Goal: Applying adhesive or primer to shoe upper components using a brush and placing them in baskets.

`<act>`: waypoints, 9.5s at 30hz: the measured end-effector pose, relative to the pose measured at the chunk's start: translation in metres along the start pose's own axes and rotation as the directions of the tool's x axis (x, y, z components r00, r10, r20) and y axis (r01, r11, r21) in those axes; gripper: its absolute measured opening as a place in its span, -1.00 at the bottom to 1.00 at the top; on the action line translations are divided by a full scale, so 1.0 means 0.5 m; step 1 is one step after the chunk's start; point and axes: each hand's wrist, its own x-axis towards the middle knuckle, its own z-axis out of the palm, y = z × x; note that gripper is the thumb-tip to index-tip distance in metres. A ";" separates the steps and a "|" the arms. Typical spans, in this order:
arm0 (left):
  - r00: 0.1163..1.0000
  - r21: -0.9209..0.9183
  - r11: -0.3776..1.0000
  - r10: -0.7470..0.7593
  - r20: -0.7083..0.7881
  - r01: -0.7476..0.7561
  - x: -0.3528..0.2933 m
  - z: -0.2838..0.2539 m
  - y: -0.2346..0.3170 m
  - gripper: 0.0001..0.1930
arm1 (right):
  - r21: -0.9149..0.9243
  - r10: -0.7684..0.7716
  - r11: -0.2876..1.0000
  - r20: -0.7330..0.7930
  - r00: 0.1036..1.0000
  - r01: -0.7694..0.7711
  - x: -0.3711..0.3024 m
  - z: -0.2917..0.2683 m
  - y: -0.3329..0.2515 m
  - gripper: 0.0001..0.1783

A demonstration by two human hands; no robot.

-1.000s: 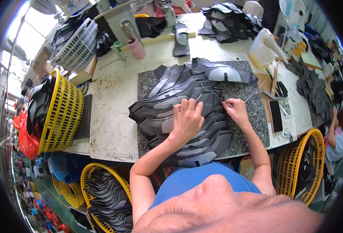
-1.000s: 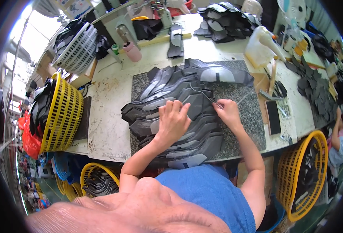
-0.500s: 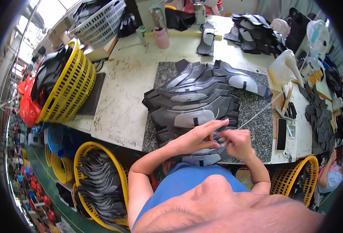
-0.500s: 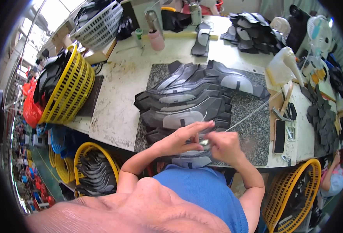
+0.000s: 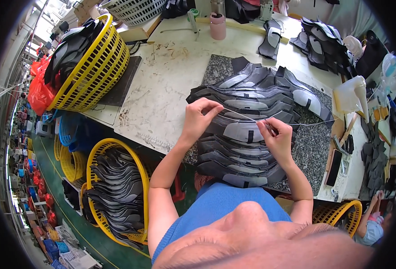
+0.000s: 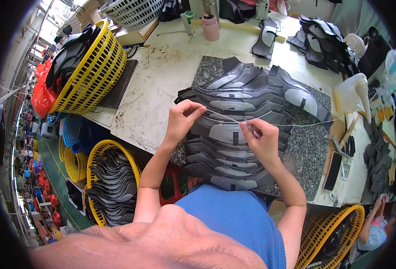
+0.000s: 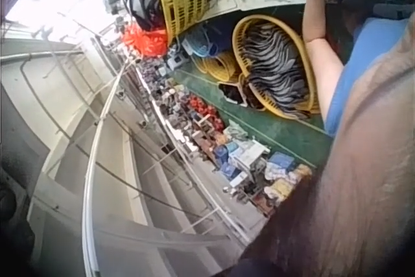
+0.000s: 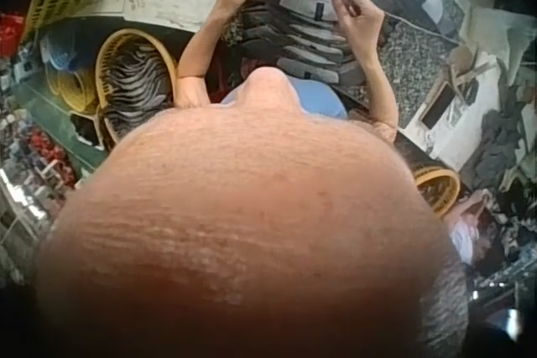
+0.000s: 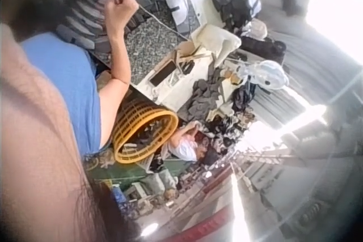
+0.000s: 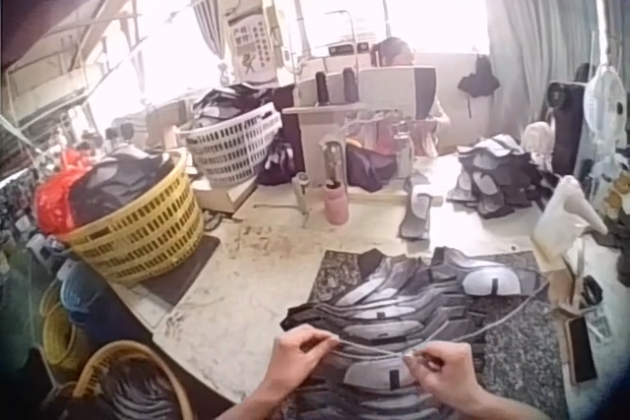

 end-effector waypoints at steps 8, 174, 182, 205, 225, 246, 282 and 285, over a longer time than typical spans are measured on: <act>0.993 0.189 0.975 0.118 -0.006 -0.115 0.032 0.018 -0.018 -0.84 | -0.080 0.041 0.996 -0.090 0.995 -0.049 0.039 -0.015 0.037 -0.72; 0.864 0.505 0.757 0.152 0.479 -0.413 0.121 0.282 0.121 -0.36 | -0.502 0.079 0.851 -0.167 0.983 -0.154 0.114 -0.199 0.253 -0.76; 0.803 0.398 0.741 0.313 0.508 -0.540 0.108 0.262 0.114 -0.49 | 0.243 0.084 0.970 -0.372 0.925 0.010 0.101 -0.215 0.164 -0.68; 0.734 0.115 0.746 0.595 0.327 -0.656 0.098 0.248 0.084 -0.61 | 0.109 0.001 0.994 0.203 0.979 -0.024 0.082 -0.157 0.241 -0.68; 0.817 -0.060 0.909 0.399 0.417 -0.413 0.131 0.248 0.081 -0.50 | -0.001 -0.017 1.000 -0.031 0.999 0.017 0.132 -0.161 0.297 -0.76; 0.707 -0.146 0.826 0.545 0.451 -0.544 0.127 0.090 0.152 -0.61 | -0.341 0.052 0.932 -0.215 0.975 -0.125 0.132 -0.110 0.322 -0.81; 0.775 -0.082 0.804 0.534 -0.337 -0.590 -0.064 -0.281 0.078 -0.67 | -0.246 -0.252 0.933 0.080 0.964 0.264 0.110 -0.062 0.242 -0.80; 0.797 -0.141 0.868 0.358 -0.487 -0.476 -0.222 -0.415 0.138 -0.61 | -0.235 -0.262 0.931 0.097 0.960 0.278 0.116 -0.062 0.250 -0.79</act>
